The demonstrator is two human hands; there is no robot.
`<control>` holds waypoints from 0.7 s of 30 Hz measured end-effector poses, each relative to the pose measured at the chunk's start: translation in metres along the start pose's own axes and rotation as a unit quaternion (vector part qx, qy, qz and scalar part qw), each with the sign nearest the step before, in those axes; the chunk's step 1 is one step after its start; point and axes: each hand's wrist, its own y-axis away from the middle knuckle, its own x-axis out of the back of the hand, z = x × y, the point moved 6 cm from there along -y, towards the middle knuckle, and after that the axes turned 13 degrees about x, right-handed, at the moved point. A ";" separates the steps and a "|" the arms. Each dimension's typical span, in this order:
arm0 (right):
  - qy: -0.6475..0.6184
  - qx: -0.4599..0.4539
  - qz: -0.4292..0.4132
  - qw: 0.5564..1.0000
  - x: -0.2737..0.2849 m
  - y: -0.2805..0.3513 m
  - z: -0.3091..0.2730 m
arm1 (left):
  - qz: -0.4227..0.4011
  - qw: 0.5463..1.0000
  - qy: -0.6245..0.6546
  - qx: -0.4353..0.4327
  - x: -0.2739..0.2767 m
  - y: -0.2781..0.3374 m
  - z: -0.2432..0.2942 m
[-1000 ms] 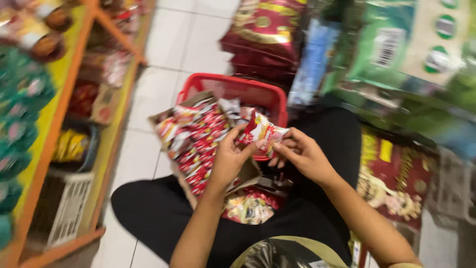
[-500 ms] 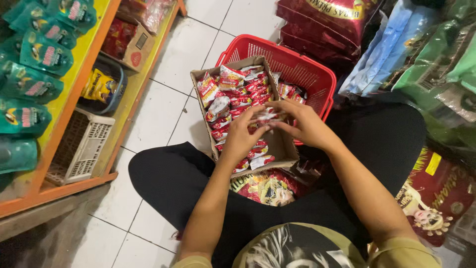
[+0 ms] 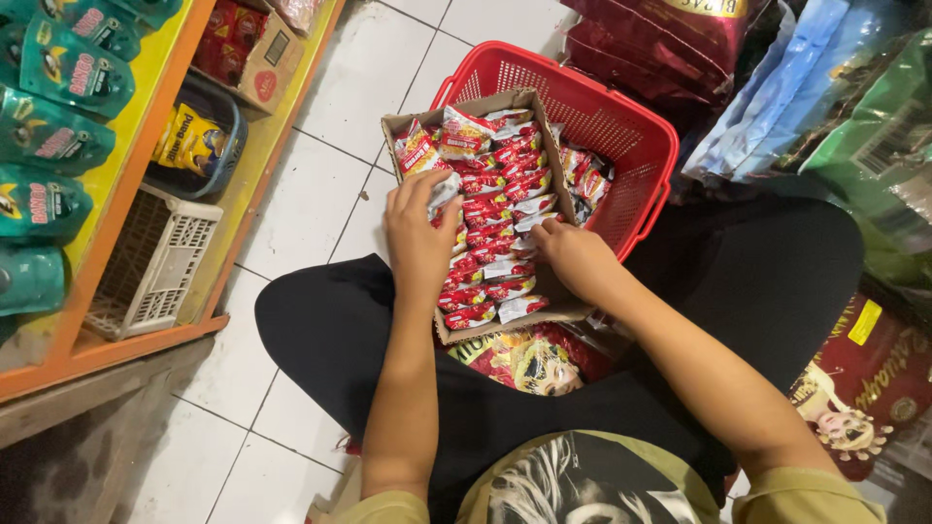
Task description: The person sorts small sachets between a cardboard box and a red plastic basket by hand, occasionally moving the items one at a time or in groups.
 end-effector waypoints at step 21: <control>-0.153 -0.012 0.173 0.973 0.049 -0.001 0.027 | -0.057 0.976 0.148 0.150 -0.010 -0.005 -0.057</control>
